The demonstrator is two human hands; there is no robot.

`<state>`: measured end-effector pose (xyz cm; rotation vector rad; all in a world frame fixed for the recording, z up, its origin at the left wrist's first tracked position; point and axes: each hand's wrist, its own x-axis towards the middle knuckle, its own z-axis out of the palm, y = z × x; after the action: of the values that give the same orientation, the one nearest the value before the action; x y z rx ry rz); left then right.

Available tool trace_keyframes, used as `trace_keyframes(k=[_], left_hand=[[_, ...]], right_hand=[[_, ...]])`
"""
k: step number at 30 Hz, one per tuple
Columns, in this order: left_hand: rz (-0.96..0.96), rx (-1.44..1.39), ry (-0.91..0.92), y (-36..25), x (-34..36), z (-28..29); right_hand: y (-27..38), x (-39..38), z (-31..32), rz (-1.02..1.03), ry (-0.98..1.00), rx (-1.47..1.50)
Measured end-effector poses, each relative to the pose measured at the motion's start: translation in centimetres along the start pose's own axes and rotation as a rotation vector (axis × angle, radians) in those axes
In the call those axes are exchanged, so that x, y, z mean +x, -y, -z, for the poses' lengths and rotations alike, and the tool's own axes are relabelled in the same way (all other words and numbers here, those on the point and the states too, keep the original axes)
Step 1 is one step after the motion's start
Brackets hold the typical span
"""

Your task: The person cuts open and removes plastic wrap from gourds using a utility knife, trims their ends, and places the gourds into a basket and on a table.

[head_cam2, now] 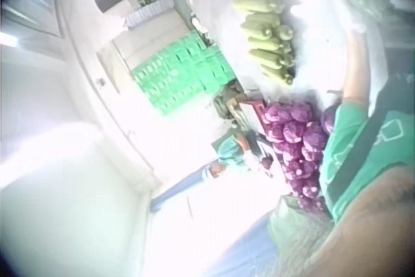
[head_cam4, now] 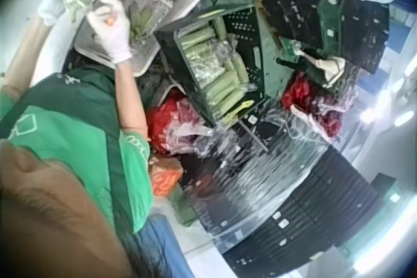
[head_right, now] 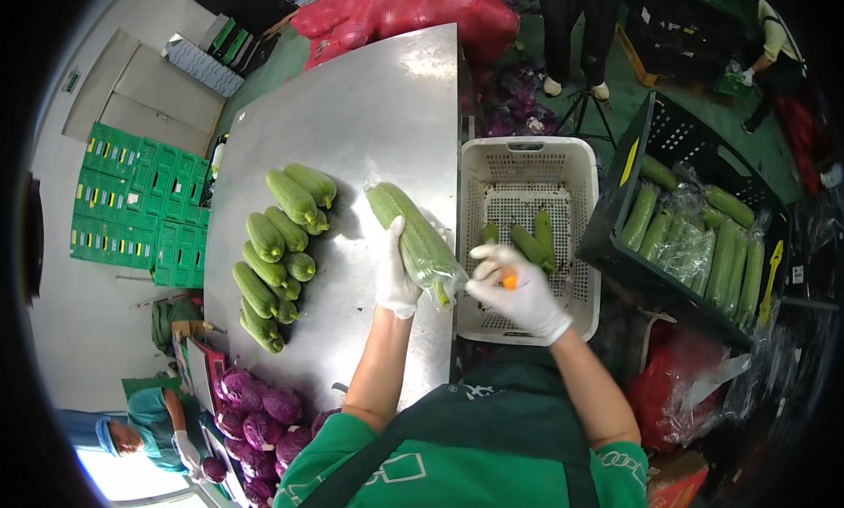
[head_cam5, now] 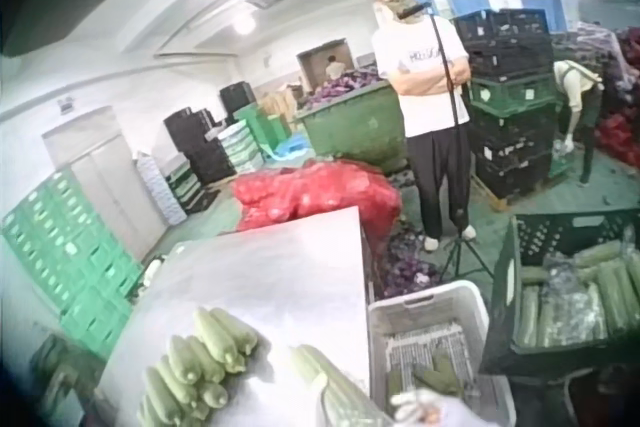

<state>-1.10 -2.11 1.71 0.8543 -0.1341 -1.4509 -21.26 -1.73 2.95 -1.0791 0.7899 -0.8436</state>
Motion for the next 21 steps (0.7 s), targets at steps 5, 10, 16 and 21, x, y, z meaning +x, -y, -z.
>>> trace_keyframes(k=[5, 10, 16, 21], left_hand=[[0.099, 0.002, -0.07, 1.2, 1.9, 5.6], [0.012, 0.091, -0.095, 1.9, 2.3, 9.4], [-0.622, 1.291, -0.306, 2.9, -5.9, 7.4], [-0.721, 1.634, -0.176, 4.5, -9.2, 7.9]], right_hand=[[-4.1, 1.4, -3.9, 0.073, -0.082, -0.126], [-9.2, 2.0, -5.3, 0.066, -0.192, -0.228], [-10.2, 1.6, -5.2, 0.201, -0.148, -0.619], [-10.7, 0.7, -6.4, 0.265, 0.013, -0.697]])
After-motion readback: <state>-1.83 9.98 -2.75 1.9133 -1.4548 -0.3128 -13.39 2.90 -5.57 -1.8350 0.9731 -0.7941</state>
